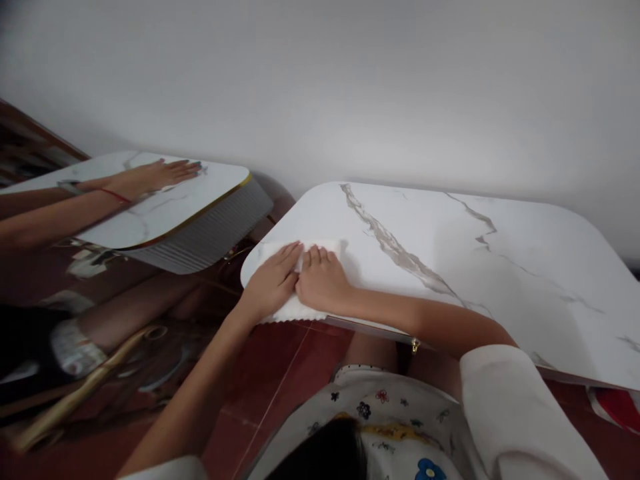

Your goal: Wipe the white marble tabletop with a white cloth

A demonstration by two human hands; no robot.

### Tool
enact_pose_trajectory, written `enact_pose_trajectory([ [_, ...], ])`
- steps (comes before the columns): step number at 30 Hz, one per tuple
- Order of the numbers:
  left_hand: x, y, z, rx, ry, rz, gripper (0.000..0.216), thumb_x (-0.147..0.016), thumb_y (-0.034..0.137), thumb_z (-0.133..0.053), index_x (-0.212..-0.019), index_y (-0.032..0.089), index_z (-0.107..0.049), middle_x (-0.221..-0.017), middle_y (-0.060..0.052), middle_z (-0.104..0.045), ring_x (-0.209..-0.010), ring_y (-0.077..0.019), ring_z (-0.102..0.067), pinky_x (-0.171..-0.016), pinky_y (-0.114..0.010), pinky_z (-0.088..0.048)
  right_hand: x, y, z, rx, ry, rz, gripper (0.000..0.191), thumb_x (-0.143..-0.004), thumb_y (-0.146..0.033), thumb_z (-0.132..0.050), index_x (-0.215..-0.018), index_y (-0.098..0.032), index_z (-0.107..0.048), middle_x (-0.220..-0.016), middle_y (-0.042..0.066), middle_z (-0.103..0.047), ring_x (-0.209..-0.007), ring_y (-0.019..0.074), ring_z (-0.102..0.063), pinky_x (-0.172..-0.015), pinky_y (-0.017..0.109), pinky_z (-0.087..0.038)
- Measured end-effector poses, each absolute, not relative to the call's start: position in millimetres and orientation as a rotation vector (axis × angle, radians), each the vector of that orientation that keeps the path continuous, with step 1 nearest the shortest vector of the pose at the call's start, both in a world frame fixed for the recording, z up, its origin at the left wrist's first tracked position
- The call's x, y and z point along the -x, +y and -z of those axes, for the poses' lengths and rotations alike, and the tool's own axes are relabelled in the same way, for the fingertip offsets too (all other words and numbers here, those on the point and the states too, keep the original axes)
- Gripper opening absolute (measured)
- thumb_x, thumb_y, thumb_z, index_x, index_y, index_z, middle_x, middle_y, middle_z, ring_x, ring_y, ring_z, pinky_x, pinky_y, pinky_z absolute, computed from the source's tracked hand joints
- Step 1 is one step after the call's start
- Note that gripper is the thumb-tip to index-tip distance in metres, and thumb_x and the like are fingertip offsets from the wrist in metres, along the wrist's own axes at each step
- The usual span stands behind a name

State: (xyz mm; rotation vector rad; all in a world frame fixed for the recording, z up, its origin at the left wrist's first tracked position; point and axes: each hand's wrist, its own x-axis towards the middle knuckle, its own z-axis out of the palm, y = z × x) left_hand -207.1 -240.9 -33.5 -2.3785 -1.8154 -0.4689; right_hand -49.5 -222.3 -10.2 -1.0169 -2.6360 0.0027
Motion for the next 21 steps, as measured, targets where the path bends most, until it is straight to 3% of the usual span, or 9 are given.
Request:
enact_pose_trajectory([
  [10,194,-91,25,2.462,-1.852,0.624,0.056,-0.076,0.026,-0.037,-0.13,0.016,-0.048,-0.139,-0.004,-0.047,-0.13,-0.0208,-0.04,-0.111,-0.036,-0.029,42,-101,18,1.247,-2.482,-0.021,0.05,-0.092,-0.023,-0.032,-0.133,0.005,-0.039,-0.14,0.023,-0.04,-0.129,0.0287,-0.036,-0.105,0.039,-0.025],
  [21,201,37,33,2.428,-1.71,0.493,0.049,-0.083,0.02,-0.03,-0.127,0.01,-0.049,-0.136,-0.01,-0.049,-0.129,-0.0207,-0.041,-0.11,-0.036,-0.029,61,16,21,1.343,-2.397,0.001,0.047,-0.092,-0.022,-0.032,-0.132,0.001,-0.042,-0.138,0.019,-0.045,-0.125,0.0267,-0.039,-0.103,0.036,-0.025],
])
